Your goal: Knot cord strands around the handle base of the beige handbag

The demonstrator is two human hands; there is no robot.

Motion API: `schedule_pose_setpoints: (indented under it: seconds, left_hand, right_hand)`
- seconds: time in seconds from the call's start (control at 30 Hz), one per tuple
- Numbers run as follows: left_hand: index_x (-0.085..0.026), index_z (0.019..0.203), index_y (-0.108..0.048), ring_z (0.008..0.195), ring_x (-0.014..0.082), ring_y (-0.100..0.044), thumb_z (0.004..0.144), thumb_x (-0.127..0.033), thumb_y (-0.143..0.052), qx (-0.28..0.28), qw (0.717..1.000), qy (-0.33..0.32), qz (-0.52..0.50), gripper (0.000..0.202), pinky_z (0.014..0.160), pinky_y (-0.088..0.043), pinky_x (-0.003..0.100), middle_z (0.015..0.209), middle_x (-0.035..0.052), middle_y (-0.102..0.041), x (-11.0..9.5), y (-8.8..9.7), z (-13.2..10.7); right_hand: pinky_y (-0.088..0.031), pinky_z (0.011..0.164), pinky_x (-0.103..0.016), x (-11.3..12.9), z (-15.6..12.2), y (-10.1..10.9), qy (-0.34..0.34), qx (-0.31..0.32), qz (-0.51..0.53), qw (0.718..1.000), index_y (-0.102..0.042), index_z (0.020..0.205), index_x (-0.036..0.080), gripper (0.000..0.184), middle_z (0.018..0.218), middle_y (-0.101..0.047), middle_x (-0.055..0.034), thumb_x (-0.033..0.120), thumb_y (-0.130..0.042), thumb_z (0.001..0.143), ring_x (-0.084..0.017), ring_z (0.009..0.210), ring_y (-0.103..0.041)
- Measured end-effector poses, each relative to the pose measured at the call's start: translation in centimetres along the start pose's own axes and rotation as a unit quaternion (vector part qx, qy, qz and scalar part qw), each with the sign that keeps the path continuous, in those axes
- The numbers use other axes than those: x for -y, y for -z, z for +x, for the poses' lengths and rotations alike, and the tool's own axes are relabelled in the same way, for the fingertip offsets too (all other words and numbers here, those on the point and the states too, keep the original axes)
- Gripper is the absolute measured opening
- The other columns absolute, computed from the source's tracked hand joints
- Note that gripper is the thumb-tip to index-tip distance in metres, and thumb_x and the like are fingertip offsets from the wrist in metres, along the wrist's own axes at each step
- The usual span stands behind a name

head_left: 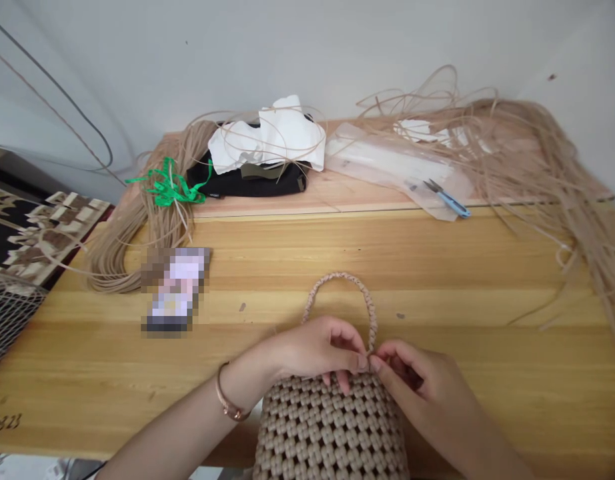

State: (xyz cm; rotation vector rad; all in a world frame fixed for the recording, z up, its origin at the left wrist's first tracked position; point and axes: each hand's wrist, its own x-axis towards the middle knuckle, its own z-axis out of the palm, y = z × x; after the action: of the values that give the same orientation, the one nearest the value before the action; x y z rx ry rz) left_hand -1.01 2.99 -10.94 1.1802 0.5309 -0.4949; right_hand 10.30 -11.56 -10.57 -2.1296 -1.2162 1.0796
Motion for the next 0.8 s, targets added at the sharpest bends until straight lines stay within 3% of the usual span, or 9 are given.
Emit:
schedule_pose_setpoints:
  seconds: [0.2,0.47,0.67,0.8]
  left_hand:
    - [-0.012,0.069,-0.062,0.054,0.0043,-0.045,0.067,-0.02,-0.063,-0.075,0.994,-0.047,0.072,0.008,0.05,-0.034,0.016,0.06,-0.0033,-0.053,-0.1,-0.8,-0.3]
    - [-0.012,0.07,-0.065,0.058,0.0086,-0.049,0.065,-0.022,-0.063,-0.099,0.992,-0.036,0.074,0.012,0.053,-0.037,0.02,0.064,0.0008,-0.059,0.0,-1.1,-0.4]
    - [-0.015,0.063,-0.05,0.046,0.0066,-0.042,0.061,-0.015,-0.056,-0.098,0.994,0.033,-0.034,0.006,0.043,-0.029,0.019,0.054,-0.0034,-0.051,-0.3,-0.9,0.0]
    - [-0.014,0.058,-0.046,0.045,0.0038,-0.032,0.063,-0.016,-0.054,-0.11,0.993,0.036,-0.011,0.01,0.042,-0.021,0.018,0.053,-0.0044,-0.046,-0.8,-0.7,0.0]
  right_hand:
    - [-0.032,0.047,-0.026,0.1,-0.1,0.0,-0.036,0.006,0.036,0.999,-0.06,0.069,0.022,0.03,0.055,-0.053,0.0007,0.044,-0.044,0.082,-0.015,0.053,-0.047]
    - [-0.036,0.055,-0.029,1.3,-0.2,1.0,-0.048,0.027,-0.082,0.995,-0.059,0.071,0.024,0.013,0.066,-0.061,0.0016,0.024,-0.047,0.075,-0.017,0.061,-0.054]
    - [-0.033,0.054,-0.028,1.0,-0.1,1.0,0.014,0.029,-0.117,0.993,-0.051,0.068,0.021,0.011,0.067,-0.056,0.0019,0.014,-0.044,0.074,-0.014,0.059,-0.05]
    - [-0.032,0.053,-0.027,0.8,0.2,1.4,0.04,0.061,-0.088,0.993,-0.048,0.067,0.021,0.013,0.064,-0.053,0.0029,0.011,-0.043,0.073,-0.012,0.057,-0.047]
